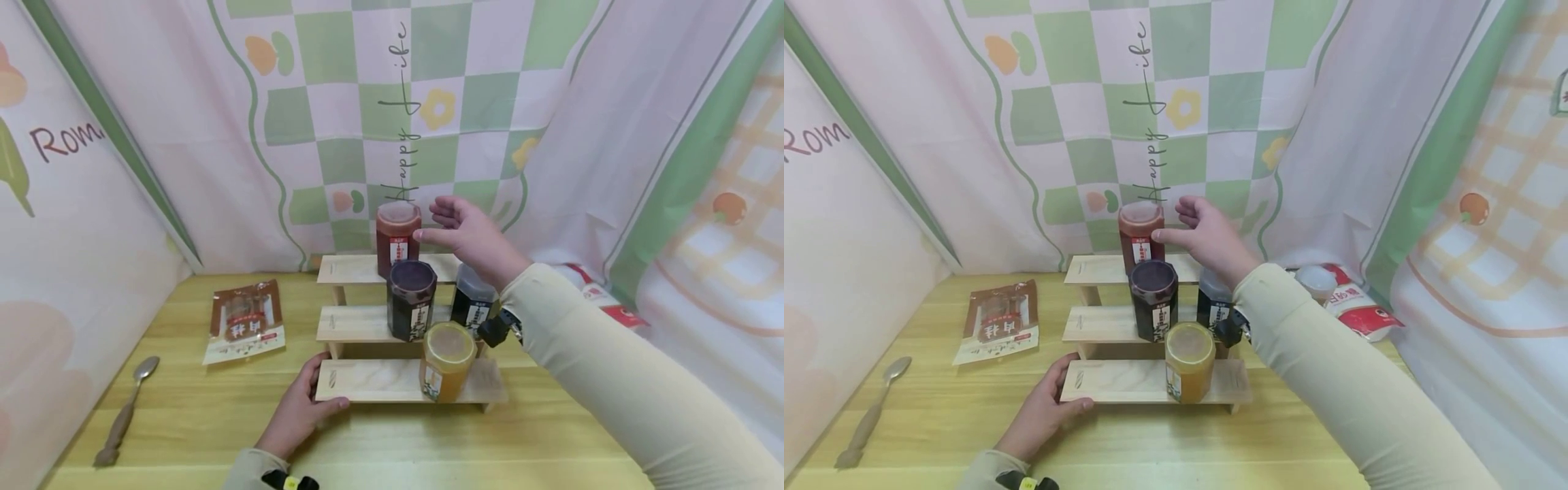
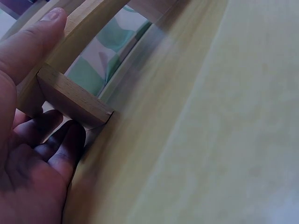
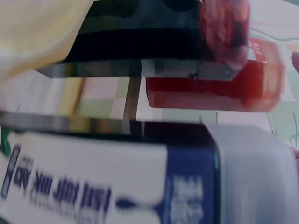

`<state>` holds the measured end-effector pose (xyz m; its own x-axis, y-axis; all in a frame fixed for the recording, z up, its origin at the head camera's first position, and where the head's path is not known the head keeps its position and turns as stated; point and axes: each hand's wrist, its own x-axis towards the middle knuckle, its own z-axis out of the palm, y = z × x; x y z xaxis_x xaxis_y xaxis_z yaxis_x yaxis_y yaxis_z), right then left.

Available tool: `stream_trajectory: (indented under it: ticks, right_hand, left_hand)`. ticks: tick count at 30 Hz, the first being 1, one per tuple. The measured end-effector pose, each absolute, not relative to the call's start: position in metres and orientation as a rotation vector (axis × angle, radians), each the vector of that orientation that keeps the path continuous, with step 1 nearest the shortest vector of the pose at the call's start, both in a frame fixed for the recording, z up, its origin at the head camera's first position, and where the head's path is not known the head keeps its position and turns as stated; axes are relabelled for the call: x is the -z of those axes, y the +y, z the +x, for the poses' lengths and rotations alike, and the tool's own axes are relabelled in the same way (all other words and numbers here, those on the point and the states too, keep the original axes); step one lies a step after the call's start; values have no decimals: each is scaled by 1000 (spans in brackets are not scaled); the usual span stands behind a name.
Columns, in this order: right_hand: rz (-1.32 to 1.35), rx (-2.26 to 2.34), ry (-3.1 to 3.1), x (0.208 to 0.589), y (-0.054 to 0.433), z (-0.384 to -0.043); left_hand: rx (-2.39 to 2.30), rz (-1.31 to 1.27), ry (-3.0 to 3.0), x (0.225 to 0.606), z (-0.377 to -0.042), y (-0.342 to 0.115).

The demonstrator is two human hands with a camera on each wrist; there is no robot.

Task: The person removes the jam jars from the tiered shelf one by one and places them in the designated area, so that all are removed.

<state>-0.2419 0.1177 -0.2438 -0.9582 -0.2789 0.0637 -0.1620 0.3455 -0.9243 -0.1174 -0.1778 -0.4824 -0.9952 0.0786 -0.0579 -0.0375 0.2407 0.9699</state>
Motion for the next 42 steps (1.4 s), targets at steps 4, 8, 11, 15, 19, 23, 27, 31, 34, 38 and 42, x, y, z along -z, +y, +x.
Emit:
stream_trajectory:
  ticks: [4,8,11,15,19,23,27,31,34,38,42]
  right_hand:
    - [-403,1694,2489,248,108,-246]
    - [-399,1676,2502,250,99,-250]
    - [-387,1682,2509,251,92,-251]
    - [-369,1701,2518,251,83,-253]
    - [-366,1673,2579,250,75,-254]
    - [-328,1678,2604,250,70,-254]
    - [-277,1675,2645,250,68,-252]
    - [-257,1640,2710,251,67,-250]
    - [-252,1628,2741,252,66,-250]
    - [-246,1642,2757,253,67,-250]
    - [-216,1643,2765,252,71,-250]
  left_hand:
    - [-1872,43,2409,482,-116,-178]
    - [-1872,48,2405,483,-116,-178]
    - [-1872,51,2404,484,-116,-179]
    - [-1871,58,2407,484,-116,-179]
    - [-1871,64,2411,481,-115,-178]
    - [-1888,56,2401,477,-114,-176]
    - [-1896,58,2386,477,-114,-176]
    - [-1886,76,2384,478,-114,-177]
    - [-1870,75,2401,479,-115,-178]
    - [-1867,70,2401,480,-117,-179]
    - [-1862,71,2400,481,-117,-179]
